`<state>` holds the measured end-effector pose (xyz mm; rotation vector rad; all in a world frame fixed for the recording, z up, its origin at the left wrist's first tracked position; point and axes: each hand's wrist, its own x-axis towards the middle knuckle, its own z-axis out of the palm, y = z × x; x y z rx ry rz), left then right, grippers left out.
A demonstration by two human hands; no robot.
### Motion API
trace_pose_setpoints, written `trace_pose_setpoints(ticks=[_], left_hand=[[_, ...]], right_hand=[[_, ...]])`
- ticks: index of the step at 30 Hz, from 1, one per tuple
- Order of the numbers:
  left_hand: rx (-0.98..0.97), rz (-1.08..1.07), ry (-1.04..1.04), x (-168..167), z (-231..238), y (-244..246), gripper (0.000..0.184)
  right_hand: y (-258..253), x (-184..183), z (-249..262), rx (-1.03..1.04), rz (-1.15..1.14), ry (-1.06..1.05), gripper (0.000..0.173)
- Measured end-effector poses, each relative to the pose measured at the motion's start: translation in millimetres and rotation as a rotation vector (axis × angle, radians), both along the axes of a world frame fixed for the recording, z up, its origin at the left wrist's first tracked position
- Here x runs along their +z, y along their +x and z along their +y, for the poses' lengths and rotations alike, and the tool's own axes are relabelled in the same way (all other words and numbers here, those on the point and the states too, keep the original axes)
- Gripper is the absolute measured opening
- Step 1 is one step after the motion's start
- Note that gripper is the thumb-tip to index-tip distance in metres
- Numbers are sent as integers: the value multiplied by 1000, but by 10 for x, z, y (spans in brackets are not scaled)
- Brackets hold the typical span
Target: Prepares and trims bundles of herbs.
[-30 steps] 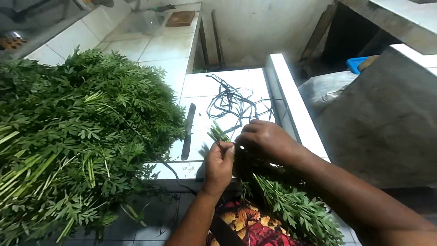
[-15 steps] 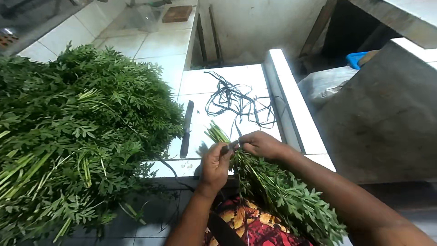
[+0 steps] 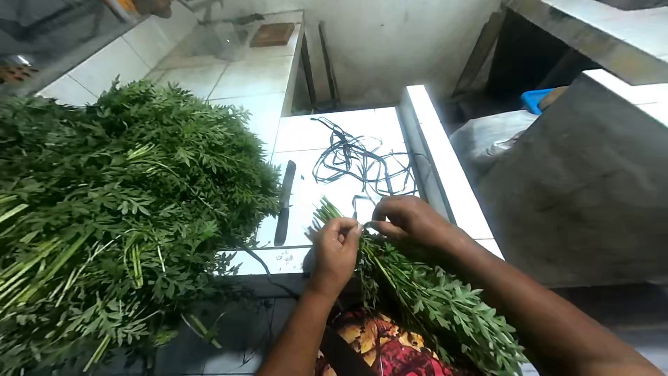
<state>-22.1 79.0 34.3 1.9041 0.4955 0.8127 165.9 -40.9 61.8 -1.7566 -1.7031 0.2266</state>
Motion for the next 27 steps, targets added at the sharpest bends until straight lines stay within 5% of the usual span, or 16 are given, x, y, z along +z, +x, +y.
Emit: trace_pose_setpoints(ticks=[6, 12, 16, 20, 24, 27], left_hand=[[-20, 28, 185, -14, -15, 17, 16], [-17, -39, 38, 24, 12, 1, 10], [21, 46, -16, 100, 64, 9, 7], [19, 125, -54, 114, 105, -11, 34], [31, 170, 203, 108, 60, -81, 60], [107, 174, 383, 59, 17, -79, 51]], right_hand=[[-142, 101, 133, 133, -1, 104, 19], [-104, -111, 204, 210, 338, 34, 18], [-140, -210, 237, 164, 354, 66, 24], [-163, -221, 233, 136, 252, 121, 19], [-174, -214, 219, 75, 84, 74, 20], [-169, -223, 226, 64, 114, -45, 28]])
